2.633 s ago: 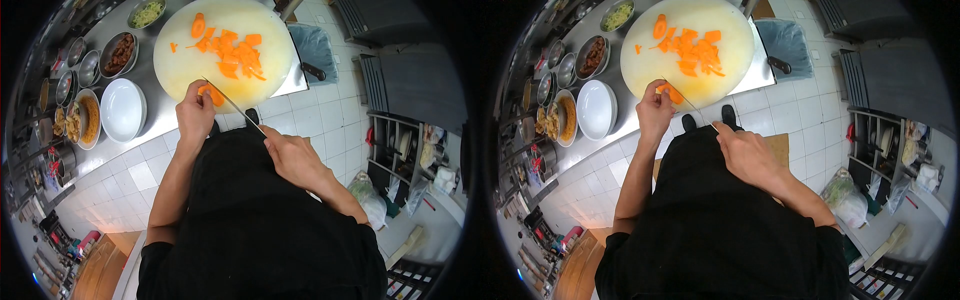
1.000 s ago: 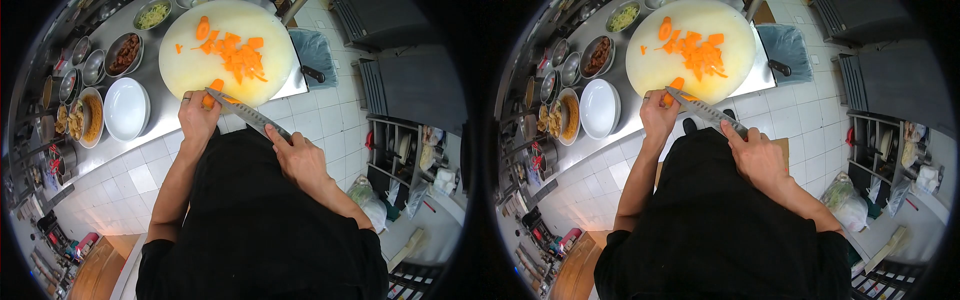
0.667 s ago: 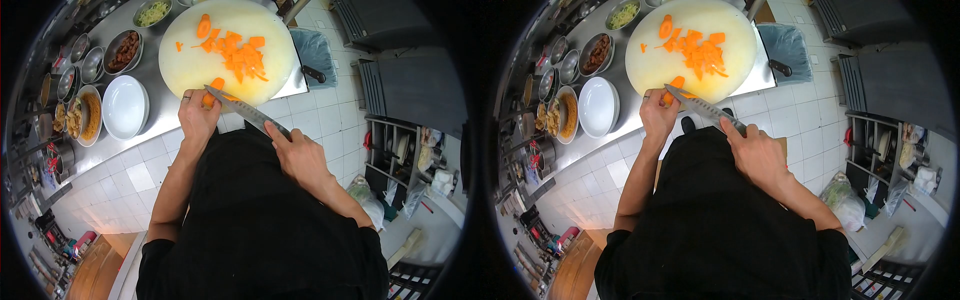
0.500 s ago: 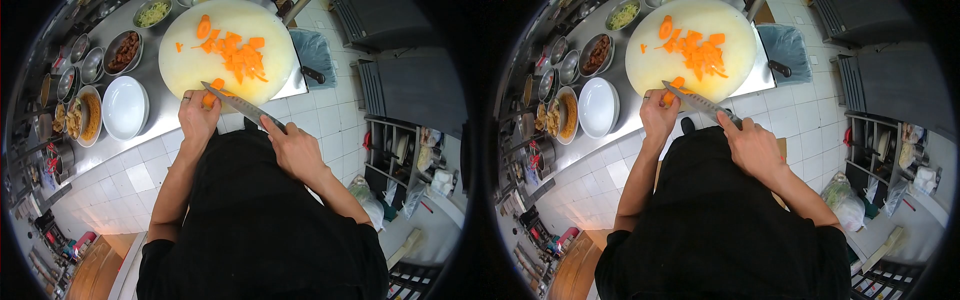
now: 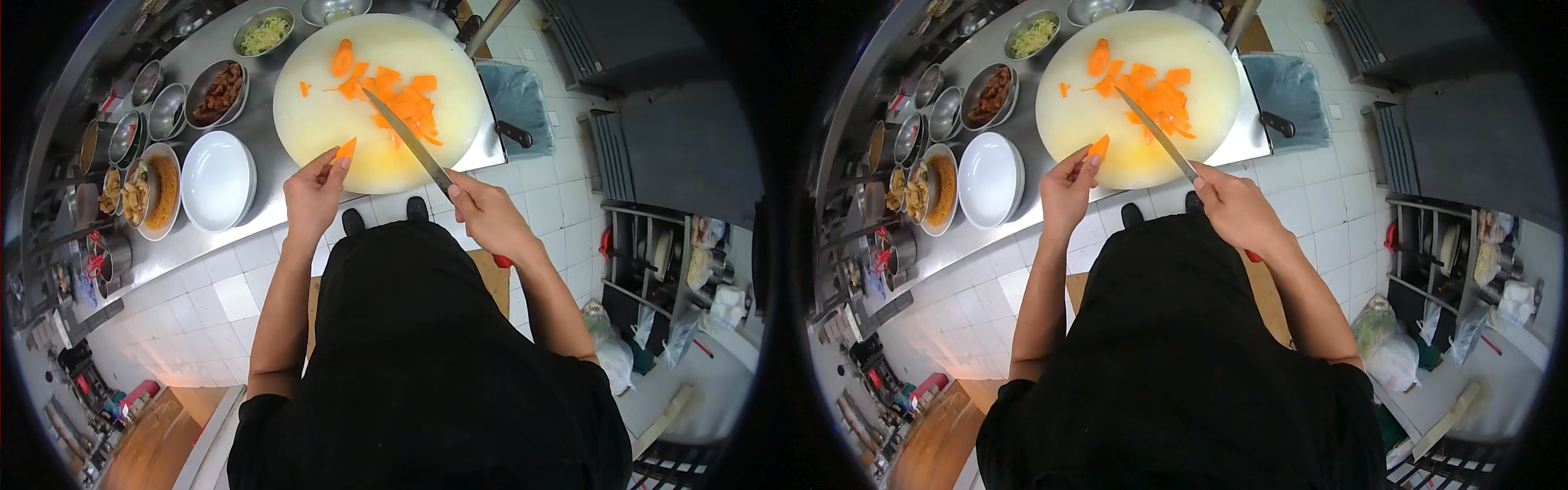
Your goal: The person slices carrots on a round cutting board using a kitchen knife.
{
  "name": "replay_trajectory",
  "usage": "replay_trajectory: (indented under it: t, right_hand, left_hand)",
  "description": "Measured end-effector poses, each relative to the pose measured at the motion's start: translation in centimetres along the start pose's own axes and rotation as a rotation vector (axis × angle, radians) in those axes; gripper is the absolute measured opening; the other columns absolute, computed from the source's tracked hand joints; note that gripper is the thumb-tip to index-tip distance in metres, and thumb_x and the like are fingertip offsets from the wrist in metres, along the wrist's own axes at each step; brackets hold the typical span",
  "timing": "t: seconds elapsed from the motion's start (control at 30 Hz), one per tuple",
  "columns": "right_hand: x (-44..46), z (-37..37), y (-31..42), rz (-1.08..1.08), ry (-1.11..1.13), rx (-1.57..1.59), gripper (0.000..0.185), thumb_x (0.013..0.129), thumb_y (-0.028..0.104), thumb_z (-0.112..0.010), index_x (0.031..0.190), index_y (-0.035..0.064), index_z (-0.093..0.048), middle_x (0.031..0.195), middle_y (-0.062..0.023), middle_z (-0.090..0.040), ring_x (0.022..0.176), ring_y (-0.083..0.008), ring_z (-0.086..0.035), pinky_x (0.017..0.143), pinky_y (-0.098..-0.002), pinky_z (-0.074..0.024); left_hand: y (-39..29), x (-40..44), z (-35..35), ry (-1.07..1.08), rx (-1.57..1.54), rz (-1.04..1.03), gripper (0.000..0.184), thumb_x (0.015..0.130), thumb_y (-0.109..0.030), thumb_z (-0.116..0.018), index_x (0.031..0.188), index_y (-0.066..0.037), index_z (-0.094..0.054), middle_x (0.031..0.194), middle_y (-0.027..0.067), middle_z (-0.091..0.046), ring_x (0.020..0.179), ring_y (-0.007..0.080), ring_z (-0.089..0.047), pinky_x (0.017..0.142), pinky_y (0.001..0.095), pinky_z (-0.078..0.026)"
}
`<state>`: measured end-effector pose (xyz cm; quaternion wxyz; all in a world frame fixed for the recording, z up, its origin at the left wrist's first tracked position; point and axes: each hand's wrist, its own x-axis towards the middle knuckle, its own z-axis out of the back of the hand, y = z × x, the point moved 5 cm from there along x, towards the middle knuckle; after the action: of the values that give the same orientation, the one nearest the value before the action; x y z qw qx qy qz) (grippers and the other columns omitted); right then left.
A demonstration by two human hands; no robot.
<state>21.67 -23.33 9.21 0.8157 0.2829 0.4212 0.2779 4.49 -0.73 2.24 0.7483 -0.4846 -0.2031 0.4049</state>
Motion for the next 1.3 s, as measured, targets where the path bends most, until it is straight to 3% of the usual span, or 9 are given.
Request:
replay_trajectory:
  t: [0.13, 0.37, 0.77, 0.87, 0.97, 1.03, 1.07, 1.17, 1.3]
  right_hand:
    - [-1.1, 0.2, 1.0, 0.024, 0.01, 0.059, 0.042, 0.114, 0.028, -0.046, 0.152, 0.0136, -0.058, 0.085, -0.0191, -0.071, 0.085, -0.0393, -0.07, 0.082, -0.0461, -0.054]
    - [-1.8, -1.7, 0.6, 0.112, -0.063, 0.133, 0.036, 0.114, 0.025, -0.048, 0.142, 0.0067, -0.06, 0.077, -0.0167, -0.067, 0.075, -0.0386, -0.069, 0.075, -0.0451, -0.0542]
    - [-1.7, -2.6, -0.7, 0.102, -0.024, -0.048, 0.037, 0.113, 0.025, -0.049, 0.145, 0.0095, -0.059, 0.085, -0.0247, -0.071, 0.086, -0.0487, -0.07, 0.079, -0.0543, -0.0533]
    - [-1.8, -2.7, -0.7, 0.106, -0.007, -0.113, 0.038, 0.112, 0.024, -0.049, 0.146, 0.009, -0.058, 0.093, -0.0291, -0.072, 0.093, -0.0516, -0.068, 0.083, -0.0574, -0.0526]
    - [-2.1, -2.7, -0.6, 0.114, -0.009, -0.105, 0.039, 0.112, 0.024, -0.05, 0.147, 0.0099, -0.058, 0.099, -0.0307, -0.073, 0.098, -0.052, -0.068, 0.087, -0.0582, -0.0526]
    - [-2.4, -2.6, -0.3, 0.117, -0.02, -0.176, 0.039, 0.111, 0.023, -0.051, 0.147, 0.0106, -0.059, 0.101, -0.0295, -0.073, 0.098, -0.0515, -0.068, 0.087, -0.0574, -0.0533]
    - [-2.5, -2.6, -0.4, 0.116, -0.019, -0.175, 0.039, 0.111, 0.023, -0.051, 0.147, 0.0106, -0.059, 0.101, -0.0295, -0.073, 0.098, -0.0515, -0.068, 0.087, -0.0574, -0.0533]
    - [-2.7, -2.7, -1.0, 0.165, -0.082, -0.187, 0.039, 0.11, 0.023, -0.052, 0.147, 0.0118, -0.06, 0.101, -0.0299, -0.073, 0.095, -0.0516, -0.069, 0.086, -0.0575, -0.0535]
    - [-3.6, -2.6, -0.9, 0.267, -0.211, -0.377, 0.042, 0.107, 0.024, -0.059, 0.148, 0.0151, -0.062, 0.087, -0.0268, -0.069, 0.079, -0.0461, -0.07, 0.072, -0.0547, -0.0562]
  left_hand:
    - [0.9, 0.4, 0.3, 0.107, -0.203, 0.152, 0.04, 0.106, -0.024, -0.071, 0.138, 0.001, -0.071, 0.095, 0.0049, -0.074, 0.072, 0.008, -0.064, 0.063, 0.0229, -0.051]
    - [0.7, 0.6, 0.2, 0.149, -0.084, -0.001, 0.039, 0.112, -0.019, -0.059, 0.145, 0.003, -0.064, 0.093, 0.0071, -0.074, 0.073, 0.0078, -0.063, 0.064, 0.0235, -0.052]
    - [-0.4, 0.0, 0.2, 0.177, 0.037, 0.269, 0.029, 0.108, -0.021, -0.064, 0.121, 0.002, -0.074, 0.074, 0.0108, -0.074, 0.063, 0.0139, -0.067, 0.058, 0.0309, -0.053]
    - [-1.0, -0.1, 0.3, 0.173, 0.384, 0.051, 0.023, 0.101, -0.017, -0.069, 0.118, -0.003, -0.076, 0.065, 0.0121, -0.07, 0.059, 0.0237, -0.069, 0.06, 0.0392, -0.056]
    - [-3.2, 0.1, 1.8, 0.014, 0.502, -0.003, 0.03, 0.089, -0.009, -0.071, 0.118, -0.006, -0.077, 0.086, 0.0141, -0.077, 0.08, 0.0332, -0.074, 0.077, 0.0419, -0.059]
    - [-6.8, 0.0, 2.0, -0.085, 0.632, -0.669, 0.044, 0.082, -0.002, -0.071, 0.125, -0.007, -0.075, 0.114, 0.0177, -0.075, 0.107, 0.0352, -0.07, 0.09, 0.0398, -0.057]
    - [-7.0, 0.0, 1.7, 0.038, 0.714, -0.75, 0.053, 0.079, -0.004, -0.076, 0.132, -0.007, -0.071, 0.131, 0.0199, -0.067, 0.124, 0.0372, -0.061, 0.098, 0.0396, -0.053]
    - [-4.3, 1.1, 0.8, 0.233, 0.481, -0.613, 0.047, 0.079, -0.009, -0.084, 0.125, -0.005, -0.075, 0.113, 0.0187, -0.073, 0.108, 0.0382, -0.068, 0.094, 0.043, -0.056]
    - [-2.0, 1.0, -0.6, 0.13, 0.448, -0.341, 0.037, 0.079, -0.016, -0.088, 0.112, -0.001, -0.078, 0.093, 0.0149, -0.074, 0.085, 0.031, -0.071, 0.079, 0.0393, -0.058]
